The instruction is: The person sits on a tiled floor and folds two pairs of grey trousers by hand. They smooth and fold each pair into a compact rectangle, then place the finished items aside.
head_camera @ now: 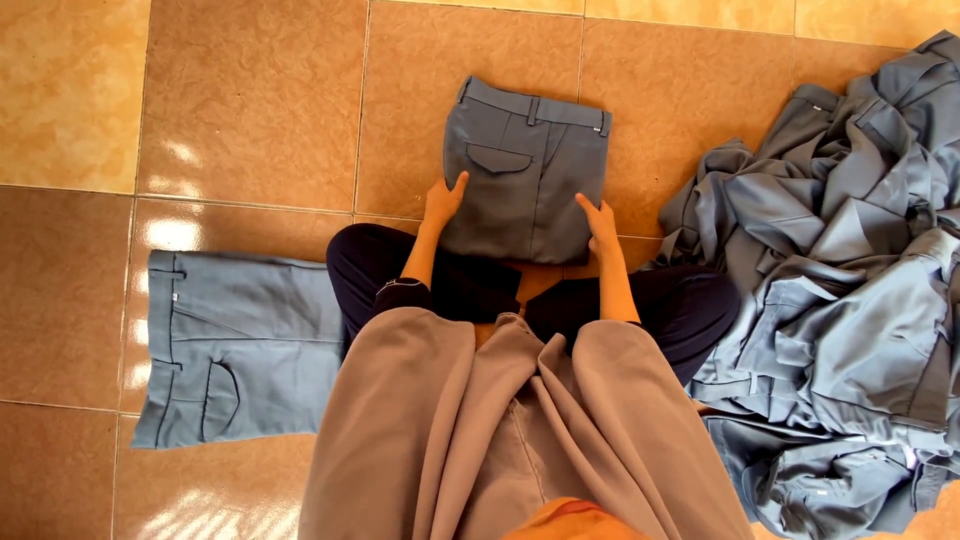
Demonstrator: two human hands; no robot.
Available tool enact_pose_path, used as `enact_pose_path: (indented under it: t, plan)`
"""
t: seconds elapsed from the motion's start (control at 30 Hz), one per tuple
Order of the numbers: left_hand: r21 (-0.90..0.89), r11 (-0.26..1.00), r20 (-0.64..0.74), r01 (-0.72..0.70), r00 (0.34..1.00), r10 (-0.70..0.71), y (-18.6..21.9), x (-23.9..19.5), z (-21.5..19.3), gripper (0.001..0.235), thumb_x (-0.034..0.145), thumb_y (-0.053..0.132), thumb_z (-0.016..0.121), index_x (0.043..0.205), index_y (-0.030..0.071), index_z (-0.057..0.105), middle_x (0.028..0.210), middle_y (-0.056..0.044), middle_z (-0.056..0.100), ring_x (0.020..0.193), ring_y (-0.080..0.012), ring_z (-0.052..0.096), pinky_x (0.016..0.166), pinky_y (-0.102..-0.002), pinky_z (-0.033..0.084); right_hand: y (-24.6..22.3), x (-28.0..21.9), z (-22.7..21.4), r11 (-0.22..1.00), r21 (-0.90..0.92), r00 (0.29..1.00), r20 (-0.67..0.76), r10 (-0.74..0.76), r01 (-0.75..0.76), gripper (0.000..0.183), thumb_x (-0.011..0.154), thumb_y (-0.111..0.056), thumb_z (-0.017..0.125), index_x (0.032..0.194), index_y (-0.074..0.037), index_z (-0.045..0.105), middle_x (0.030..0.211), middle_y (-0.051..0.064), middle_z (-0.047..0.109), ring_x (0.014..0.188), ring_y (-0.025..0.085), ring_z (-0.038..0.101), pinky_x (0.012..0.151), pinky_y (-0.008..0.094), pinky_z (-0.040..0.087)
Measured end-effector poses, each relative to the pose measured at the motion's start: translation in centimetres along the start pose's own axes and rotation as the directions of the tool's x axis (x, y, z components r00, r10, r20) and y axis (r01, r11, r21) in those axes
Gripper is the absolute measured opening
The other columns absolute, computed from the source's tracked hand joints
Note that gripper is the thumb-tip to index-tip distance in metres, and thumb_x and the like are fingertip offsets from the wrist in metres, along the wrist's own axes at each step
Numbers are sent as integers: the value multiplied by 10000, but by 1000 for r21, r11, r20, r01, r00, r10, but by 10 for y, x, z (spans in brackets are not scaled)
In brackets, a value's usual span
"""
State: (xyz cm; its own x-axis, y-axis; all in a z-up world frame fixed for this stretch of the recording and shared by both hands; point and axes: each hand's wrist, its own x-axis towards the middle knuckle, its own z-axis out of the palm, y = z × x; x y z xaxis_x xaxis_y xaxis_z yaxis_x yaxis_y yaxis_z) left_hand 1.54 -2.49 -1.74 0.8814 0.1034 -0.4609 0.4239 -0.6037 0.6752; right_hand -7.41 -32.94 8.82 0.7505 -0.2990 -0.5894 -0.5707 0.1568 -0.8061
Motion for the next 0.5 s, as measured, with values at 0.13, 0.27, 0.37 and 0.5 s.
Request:
enact_pose_path:
  t: [0.13, 0.27, 0.37, 0.5]
  plan:
    - [-86, 995, 1, 59, 998, -59, 15, 1, -2, 1021, 926, 835, 431, 1362, -81, 543, 1330, -366, 588, 1313, -474, 543, 1086, -547, 462, 24, 36, -5, 998, 49, 999, 10, 39, -40, 739, 1015, -380, 736, 1550, -5, 392, 1512, 296, 465, 1417, 448, 430, 1121, 599, 400]
    - [-293, 953, 63, 77, 996, -61, 50, -24, -8, 978, 921, 766, 556, 1447, -57, 491, 1425, -309, 544, 1377, -437, 486, 1141, -545, 404, 17, 32, 4, 966, 215, 990, 39, 137, -142, 855, 955, -443, 780, 1586, -58, 351, 1522, 218, 464, 1423, 396, 429, 1152, 583, 351]
    - [-434, 900, 81, 38, 997, -3, 55, -24, 1, 821, 967, 622, 605, 1414, -62, 535, 1367, -283, 594, 1337, -425, 526, 1089, -542, 446, 11, 26, 2, 934, 312, 984, 62, 165, -176, 844, 922, -457, 821, 1550, -77, 404, 1445, 176, 531, 1341, 366, 499, 1118, 542, 389]
    - [-587, 810, 71, 8, 997, 42, 75, -46, -6, 687, 983, 537, 618, 1322, -60, 619, 1216, -254, 676, 1211, -373, 620, 974, -513, 517, 23, 46, -19, 892, 402, 978, 117, 174, -207, 795, 862, -362, 891, 1488, -72, 497, 1326, 155, 645, 1169, 337, 642, 1016, 476, 491]
